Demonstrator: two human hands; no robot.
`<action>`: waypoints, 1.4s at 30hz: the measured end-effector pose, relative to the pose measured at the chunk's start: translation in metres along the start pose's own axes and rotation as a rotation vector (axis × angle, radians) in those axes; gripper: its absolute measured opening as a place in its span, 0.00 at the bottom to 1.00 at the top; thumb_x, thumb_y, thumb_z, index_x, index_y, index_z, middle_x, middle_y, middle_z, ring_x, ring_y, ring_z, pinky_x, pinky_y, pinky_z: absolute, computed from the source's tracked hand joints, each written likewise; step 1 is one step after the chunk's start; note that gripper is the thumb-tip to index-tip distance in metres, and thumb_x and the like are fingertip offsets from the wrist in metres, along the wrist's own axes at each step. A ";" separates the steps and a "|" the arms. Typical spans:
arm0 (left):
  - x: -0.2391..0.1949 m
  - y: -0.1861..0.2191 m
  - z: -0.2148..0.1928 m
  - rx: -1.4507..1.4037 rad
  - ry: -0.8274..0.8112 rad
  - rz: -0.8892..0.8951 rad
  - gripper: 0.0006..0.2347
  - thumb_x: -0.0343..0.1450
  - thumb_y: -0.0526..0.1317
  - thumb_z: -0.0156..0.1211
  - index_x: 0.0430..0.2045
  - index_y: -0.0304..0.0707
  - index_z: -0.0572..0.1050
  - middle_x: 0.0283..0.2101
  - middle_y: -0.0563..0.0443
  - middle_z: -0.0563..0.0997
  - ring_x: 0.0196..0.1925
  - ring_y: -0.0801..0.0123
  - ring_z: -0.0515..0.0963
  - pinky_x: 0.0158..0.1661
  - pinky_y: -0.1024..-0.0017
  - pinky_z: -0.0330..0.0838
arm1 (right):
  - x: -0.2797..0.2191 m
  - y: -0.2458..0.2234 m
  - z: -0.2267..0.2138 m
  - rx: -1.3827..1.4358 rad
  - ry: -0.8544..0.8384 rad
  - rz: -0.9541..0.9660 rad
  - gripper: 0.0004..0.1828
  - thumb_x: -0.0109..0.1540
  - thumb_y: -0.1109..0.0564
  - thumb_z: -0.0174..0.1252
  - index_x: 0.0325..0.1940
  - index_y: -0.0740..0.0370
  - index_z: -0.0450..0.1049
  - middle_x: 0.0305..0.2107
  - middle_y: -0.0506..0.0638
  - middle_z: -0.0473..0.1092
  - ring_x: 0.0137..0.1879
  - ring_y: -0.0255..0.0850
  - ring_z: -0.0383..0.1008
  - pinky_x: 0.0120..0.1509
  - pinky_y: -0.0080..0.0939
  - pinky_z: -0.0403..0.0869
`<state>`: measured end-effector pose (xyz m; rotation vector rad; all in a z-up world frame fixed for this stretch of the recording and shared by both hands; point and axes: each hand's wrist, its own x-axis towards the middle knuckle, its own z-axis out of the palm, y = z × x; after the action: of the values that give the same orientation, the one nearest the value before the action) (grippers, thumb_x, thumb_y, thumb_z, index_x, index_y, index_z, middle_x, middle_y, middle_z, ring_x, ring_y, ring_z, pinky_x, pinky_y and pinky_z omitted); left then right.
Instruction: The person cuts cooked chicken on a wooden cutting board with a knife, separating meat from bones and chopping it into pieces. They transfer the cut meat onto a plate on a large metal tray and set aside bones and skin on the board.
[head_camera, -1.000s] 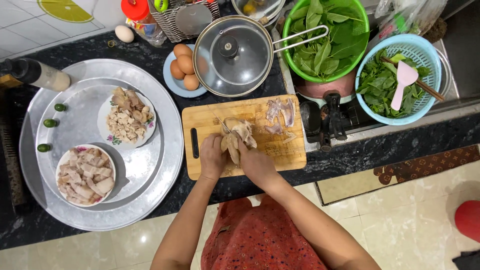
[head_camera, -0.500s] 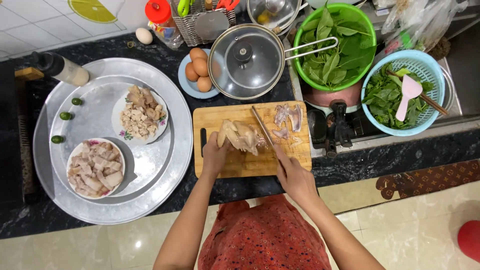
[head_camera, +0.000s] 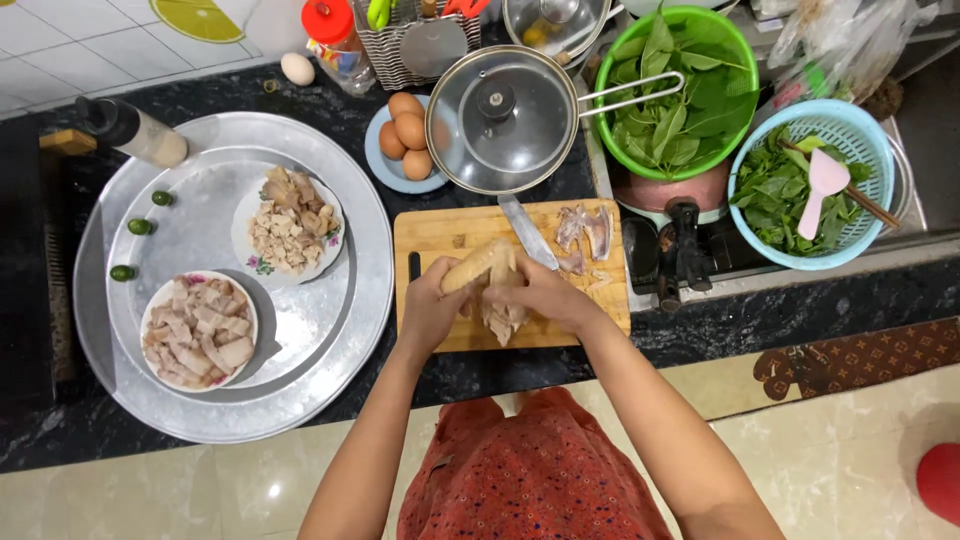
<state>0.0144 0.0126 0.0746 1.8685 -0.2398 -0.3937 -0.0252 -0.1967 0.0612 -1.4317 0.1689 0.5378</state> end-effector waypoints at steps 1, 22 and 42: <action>0.001 0.001 0.000 -0.001 0.002 0.003 0.04 0.70 0.31 0.62 0.35 0.30 0.75 0.25 0.53 0.80 0.26 0.75 0.79 0.28 0.74 0.74 | 0.001 0.008 0.002 -0.003 0.000 -0.002 0.38 0.59 0.49 0.66 0.71 0.62 0.62 0.52 0.51 0.74 0.55 0.39 0.75 0.57 0.39 0.74; 0.015 0.024 0.038 -0.281 0.182 0.143 0.18 0.63 0.31 0.70 0.44 0.32 0.70 0.45 0.51 0.80 0.45 0.75 0.80 0.47 0.76 0.77 | 0.028 0.064 0.038 0.491 0.281 0.021 0.16 0.57 0.68 0.59 0.50 0.68 0.71 0.32 0.51 0.74 0.32 0.36 0.76 0.32 0.36 0.74; 0.033 -0.019 0.021 -0.608 0.275 -0.407 0.19 0.72 0.51 0.63 0.40 0.29 0.82 0.32 0.52 0.81 0.29 0.74 0.74 0.31 0.73 0.69 | -0.012 -0.024 0.038 -0.608 0.090 -0.249 0.28 0.53 0.50 0.70 0.55 0.58 0.76 0.42 0.57 0.79 0.48 0.52 0.81 0.52 0.45 0.76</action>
<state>0.0358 -0.0111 0.0452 1.3353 0.4155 -0.4206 -0.0325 -0.1640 0.0938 -2.0358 -0.1149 0.3283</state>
